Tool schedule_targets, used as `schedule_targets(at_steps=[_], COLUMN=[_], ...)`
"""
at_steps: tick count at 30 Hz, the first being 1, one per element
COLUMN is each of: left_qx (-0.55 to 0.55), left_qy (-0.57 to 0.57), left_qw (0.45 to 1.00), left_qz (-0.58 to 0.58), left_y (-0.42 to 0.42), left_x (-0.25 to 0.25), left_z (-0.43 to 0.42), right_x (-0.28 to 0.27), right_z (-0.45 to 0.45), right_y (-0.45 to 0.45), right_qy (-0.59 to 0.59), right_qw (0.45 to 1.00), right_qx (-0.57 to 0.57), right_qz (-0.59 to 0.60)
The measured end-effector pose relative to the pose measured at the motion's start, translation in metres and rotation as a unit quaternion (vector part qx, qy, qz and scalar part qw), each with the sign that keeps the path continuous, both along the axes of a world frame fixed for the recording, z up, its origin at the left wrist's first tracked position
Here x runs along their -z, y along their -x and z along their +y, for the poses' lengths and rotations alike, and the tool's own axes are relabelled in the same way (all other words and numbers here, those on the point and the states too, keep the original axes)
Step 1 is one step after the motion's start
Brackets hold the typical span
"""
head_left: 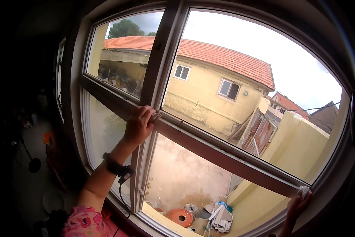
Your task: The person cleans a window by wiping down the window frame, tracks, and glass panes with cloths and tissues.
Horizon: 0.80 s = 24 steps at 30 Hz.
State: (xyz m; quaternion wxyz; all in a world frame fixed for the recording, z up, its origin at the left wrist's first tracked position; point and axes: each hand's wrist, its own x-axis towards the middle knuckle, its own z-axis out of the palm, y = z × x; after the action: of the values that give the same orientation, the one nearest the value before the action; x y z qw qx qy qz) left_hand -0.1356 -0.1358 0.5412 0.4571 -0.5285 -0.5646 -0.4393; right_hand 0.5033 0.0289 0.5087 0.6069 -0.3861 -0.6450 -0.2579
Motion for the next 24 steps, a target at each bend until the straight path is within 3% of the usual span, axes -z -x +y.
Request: schedule_targets(at_steps=[8,19,24], left_qx=[0.092,0.207,0.290], left_qy=[0.058,0.024,0.072], left_qw=[0.994,0.977,0.950], left_qz=[0.021,0.049,0.087], left_y=[-0.009,-0.197,-0.270], left_x=[-0.004,-0.004,-0.010], left_z=[0.005,0.063,0.082], right_x=[-0.002,-0.005,0.000], right_z=[0.005,0.021,0.025], right_y=[0.002,0.014,0.015], right_qy=[-0.003,-0.010,-0.020], right_qw=[0.997,0.986,0.984], right_qx=[-0.072,-0.159,-0.160], right_qz=[-0.028,0.044,0.074])
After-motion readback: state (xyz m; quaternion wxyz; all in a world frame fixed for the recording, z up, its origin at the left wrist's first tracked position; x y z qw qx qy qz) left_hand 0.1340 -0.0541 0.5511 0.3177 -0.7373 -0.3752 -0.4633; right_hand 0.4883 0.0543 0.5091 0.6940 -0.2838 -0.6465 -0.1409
